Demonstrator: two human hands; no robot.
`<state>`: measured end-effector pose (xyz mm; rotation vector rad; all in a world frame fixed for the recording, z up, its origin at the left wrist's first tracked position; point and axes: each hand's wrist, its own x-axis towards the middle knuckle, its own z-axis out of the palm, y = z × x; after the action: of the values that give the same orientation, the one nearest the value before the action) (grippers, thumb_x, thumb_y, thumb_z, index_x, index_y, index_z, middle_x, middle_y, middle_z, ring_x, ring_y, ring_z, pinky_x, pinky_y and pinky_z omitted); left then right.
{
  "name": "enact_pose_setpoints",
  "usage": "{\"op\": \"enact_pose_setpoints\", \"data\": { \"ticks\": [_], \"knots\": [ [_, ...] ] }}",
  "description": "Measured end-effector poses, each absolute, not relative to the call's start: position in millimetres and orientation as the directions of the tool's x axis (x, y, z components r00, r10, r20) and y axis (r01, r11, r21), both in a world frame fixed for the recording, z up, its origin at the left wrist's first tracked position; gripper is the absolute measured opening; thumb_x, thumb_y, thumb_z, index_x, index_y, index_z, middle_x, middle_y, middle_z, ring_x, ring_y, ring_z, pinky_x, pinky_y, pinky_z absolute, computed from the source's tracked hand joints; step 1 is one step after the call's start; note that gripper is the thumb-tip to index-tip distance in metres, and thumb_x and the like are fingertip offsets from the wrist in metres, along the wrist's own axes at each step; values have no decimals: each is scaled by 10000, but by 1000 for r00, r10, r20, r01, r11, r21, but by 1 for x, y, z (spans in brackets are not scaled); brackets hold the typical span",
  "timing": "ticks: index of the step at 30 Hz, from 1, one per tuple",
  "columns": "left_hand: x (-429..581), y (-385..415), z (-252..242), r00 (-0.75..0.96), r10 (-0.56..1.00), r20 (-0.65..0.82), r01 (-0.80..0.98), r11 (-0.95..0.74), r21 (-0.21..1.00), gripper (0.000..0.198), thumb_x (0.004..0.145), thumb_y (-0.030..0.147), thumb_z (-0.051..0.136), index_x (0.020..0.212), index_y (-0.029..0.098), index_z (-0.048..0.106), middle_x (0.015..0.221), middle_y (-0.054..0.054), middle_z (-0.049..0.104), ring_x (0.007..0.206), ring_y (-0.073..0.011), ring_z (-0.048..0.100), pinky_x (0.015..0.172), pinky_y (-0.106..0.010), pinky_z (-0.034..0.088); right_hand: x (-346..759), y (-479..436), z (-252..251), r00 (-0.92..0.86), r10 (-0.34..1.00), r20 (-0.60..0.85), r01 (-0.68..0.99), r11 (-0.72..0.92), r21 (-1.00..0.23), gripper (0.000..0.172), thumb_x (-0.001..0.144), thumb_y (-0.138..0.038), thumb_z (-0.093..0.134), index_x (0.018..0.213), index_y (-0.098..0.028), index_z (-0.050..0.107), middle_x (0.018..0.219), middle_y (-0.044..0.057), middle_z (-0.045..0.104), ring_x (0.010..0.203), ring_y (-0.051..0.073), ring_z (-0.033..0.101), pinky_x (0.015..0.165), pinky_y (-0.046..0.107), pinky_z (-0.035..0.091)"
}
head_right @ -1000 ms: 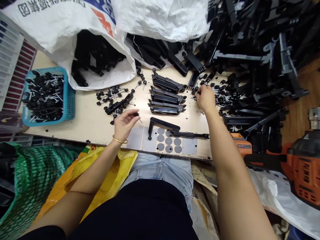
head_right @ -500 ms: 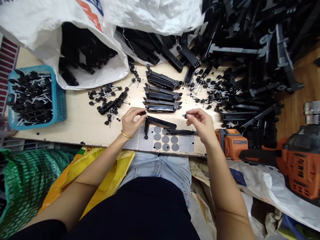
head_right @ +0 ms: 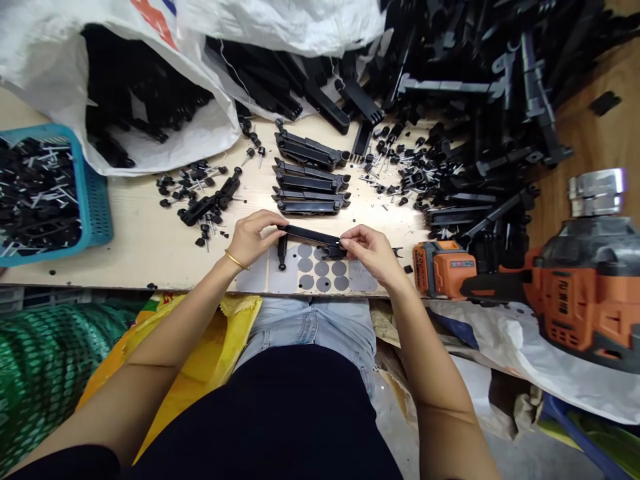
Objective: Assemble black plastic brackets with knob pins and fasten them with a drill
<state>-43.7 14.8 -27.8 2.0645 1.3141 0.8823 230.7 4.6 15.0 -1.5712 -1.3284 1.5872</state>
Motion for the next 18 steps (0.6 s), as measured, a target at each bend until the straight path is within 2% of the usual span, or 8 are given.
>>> {"op": "enact_pose_setpoints", "data": {
  "ticks": [4,9,14,18],
  "knots": [
    [-43,18,-29,270,949,161,625,-300,721,79,789,190,700,866,200,700,921,-39,725,925,-199,653,881,-356,521,229,7,14,-128,917,-378,306,-326,-894,313,726,-466,713,820,-182,623,665,-4,586,577,110,524,562,256,449],
    [-46,23,-32,283,957,66,565,-222,795,82,778,205,700,860,196,708,854,-26,713,763,-158,654,732,-297,543,230,9,10,-159,925,-344,366,-269,-891,342,735,-500,704,834,-182,626,711,10,607,609,116,536,573,252,440],
    [-48,27,-32,296,954,44,561,-211,800,116,763,210,709,877,188,710,829,-22,691,725,-145,636,712,-288,540,233,12,10,-167,914,-370,337,-300,-892,381,714,-534,714,819,-182,611,742,21,621,606,120,538,587,266,448],
    [-49,27,-33,315,948,42,571,-225,790,144,752,213,721,892,182,705,844,-28,685,724,-150,630,716,-294,536,232,17,10,-253,891,-376,513,-206,-833,275,762,-455,676,803,-190,614,811,45,645,710,154,556,650,290,448]
  ]
}}
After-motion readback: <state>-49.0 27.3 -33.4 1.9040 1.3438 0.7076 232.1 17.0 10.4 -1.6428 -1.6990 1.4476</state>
